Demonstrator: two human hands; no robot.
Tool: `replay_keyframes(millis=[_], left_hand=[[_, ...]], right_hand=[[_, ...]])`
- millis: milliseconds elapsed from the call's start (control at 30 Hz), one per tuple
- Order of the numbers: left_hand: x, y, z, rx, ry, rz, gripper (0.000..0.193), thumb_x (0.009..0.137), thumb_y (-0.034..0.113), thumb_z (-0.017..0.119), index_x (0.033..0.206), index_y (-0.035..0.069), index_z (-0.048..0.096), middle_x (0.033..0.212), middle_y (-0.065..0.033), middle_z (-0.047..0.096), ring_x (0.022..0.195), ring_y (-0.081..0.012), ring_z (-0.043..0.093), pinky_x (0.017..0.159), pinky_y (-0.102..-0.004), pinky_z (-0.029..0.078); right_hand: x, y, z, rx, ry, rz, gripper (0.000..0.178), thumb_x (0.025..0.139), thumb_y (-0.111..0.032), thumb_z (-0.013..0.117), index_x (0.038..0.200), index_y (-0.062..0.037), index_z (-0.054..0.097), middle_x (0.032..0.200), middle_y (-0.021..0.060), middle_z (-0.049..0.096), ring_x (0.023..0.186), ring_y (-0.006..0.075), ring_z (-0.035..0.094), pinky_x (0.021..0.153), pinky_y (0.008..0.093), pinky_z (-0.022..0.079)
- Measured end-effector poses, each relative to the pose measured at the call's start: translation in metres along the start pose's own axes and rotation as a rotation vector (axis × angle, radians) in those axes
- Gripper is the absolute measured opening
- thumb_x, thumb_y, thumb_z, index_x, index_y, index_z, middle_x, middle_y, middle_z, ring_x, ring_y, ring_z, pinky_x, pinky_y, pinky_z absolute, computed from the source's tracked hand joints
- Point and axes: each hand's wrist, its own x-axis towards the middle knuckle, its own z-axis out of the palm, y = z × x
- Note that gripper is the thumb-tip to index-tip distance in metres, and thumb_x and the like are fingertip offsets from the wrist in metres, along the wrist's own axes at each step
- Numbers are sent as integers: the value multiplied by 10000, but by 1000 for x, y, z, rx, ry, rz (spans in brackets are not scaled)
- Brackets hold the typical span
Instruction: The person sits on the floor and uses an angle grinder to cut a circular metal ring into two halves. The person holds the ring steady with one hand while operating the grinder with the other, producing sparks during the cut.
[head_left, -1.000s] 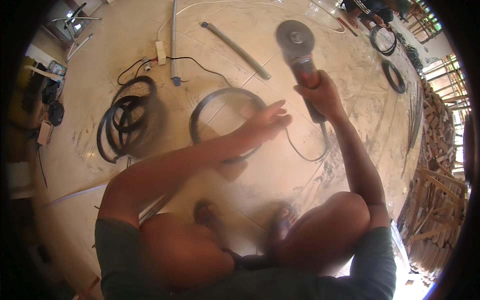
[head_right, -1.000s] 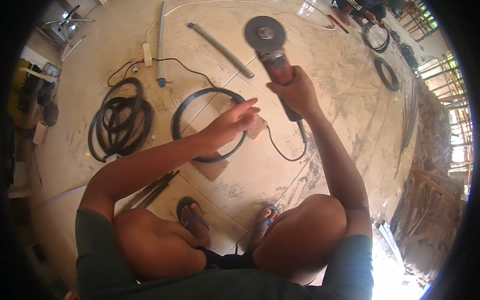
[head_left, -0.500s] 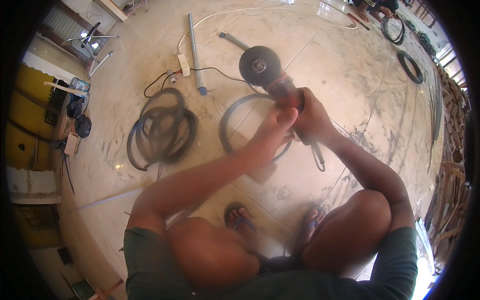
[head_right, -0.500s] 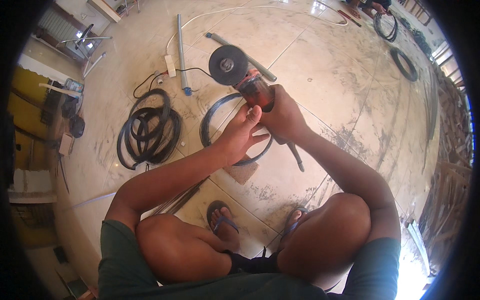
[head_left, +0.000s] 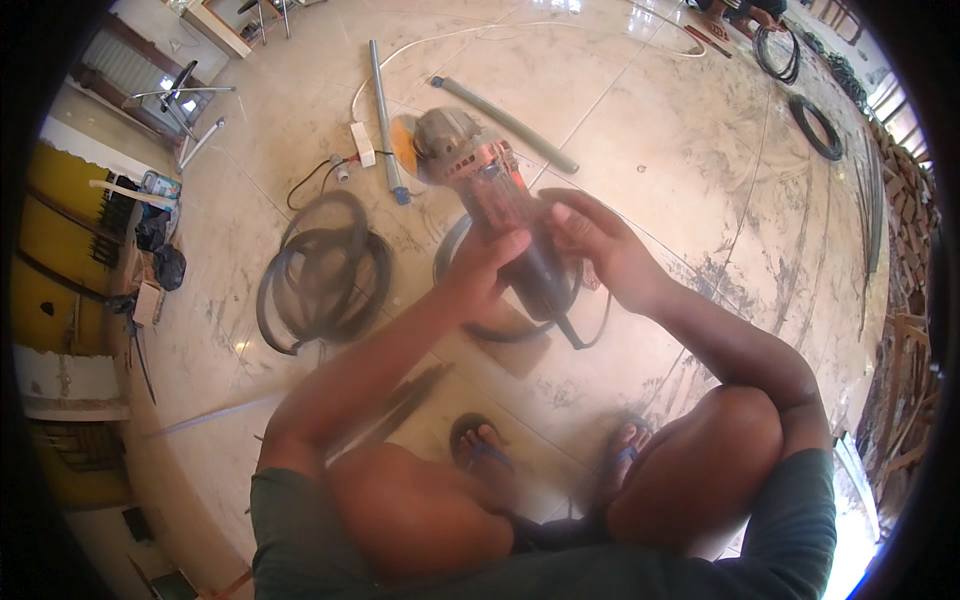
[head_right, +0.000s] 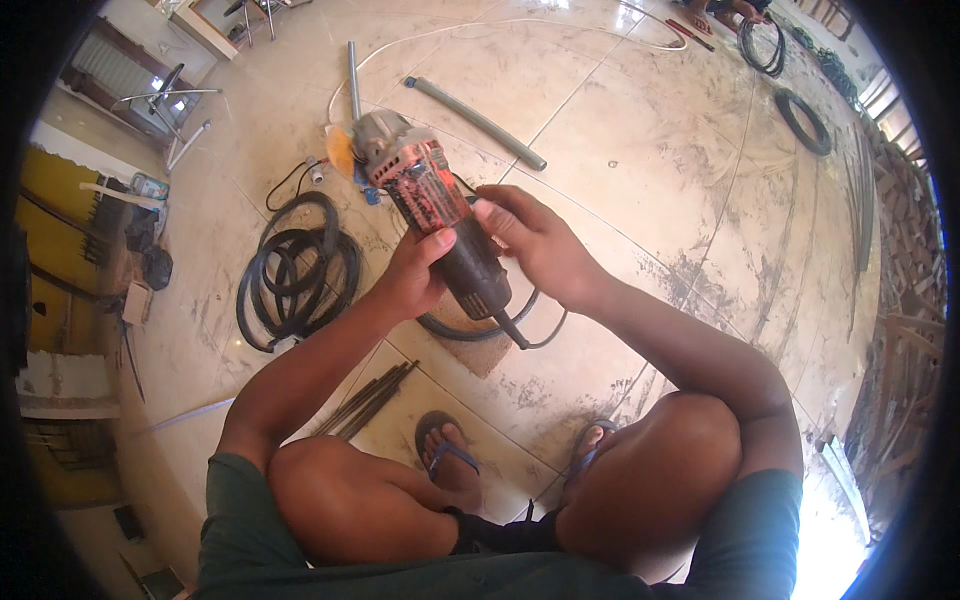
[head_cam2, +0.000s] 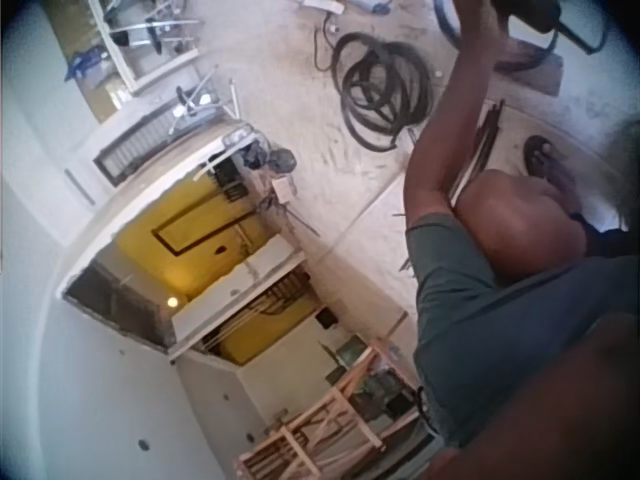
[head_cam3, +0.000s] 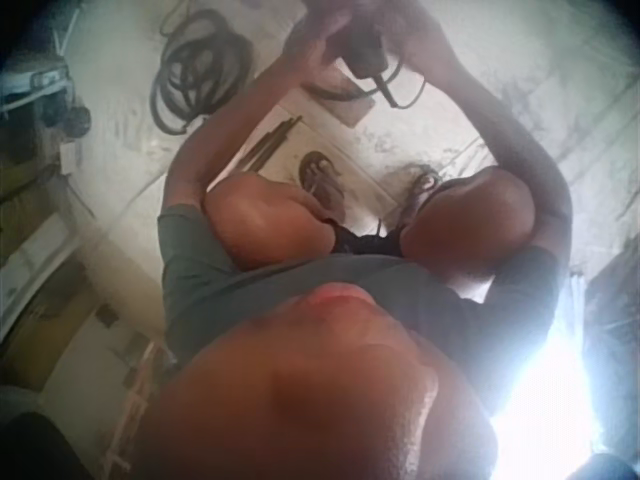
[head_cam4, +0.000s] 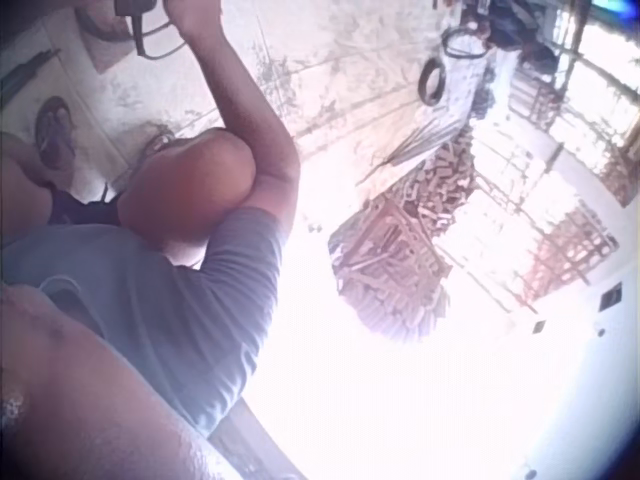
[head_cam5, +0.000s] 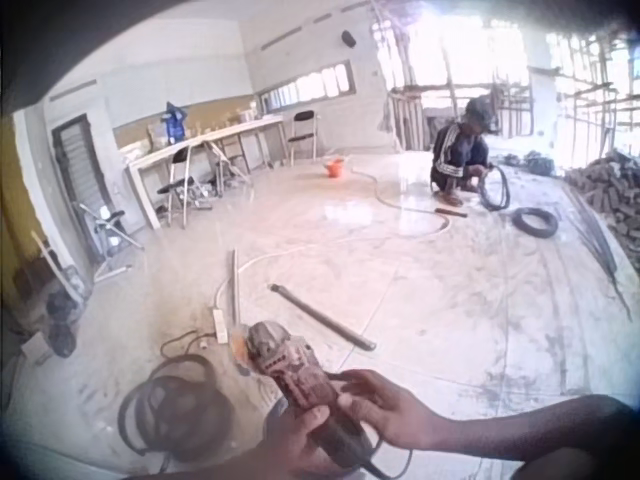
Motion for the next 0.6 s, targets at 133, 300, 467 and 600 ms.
replay_keyframes(millis=[133, 300, 467, 600], left_hand=[[1, 18, 1, -8, -79, -66, 621, 882, 147, 736, 1436, 47, 474, 1356, -89, 573, 1265, -185, 553, 1055, -380, 465], [-2, 56, 34, 317, -225, -41, 801, 825, 100, 797, 1519, 38, 401, 1384, -77, 552, 1274, -162, 529, 1089, -367, 446], [16, 54, 59, 321, -167, 122, 897, 795, 114, 843, 1535, 31, 343, 1385, -79, 553, 1293, -169, 520, 1104, -371, 437], [30, 48, 69, 272, -151, 293, 795, 893, 256, 795, 1511, 6, 363, 1415, -129, 515, 1310, -213, 524, 1095, -391, 447]], right_hand=[[2, 21, -3, 276, -136, -6, 766, 1077, -605, 431, 1588, -38, 367, 1426, 122, 544, 1272, 215, 539, 1046, 376, 464], [-6, 22, -4, 309, -194, -84, 771, 1087, -604, 371, 1618, -49, 305, 1513, 105, 484, 1352, 234, 487, 1130, 406, 402], [-14, 8, -4, 431, -91, -136, 709, 1105, -577, 309, 1531, -20, 409, 1487, 134, 530, 1371, 242, 498, 1195, 412, 349], [-9, -15, 3, 503, 120, -138, 680, 1123, -546, 229, 1516, -24, 422, 1466, 159, 546, 1368, 268, 519, 1193, 431, 372]])
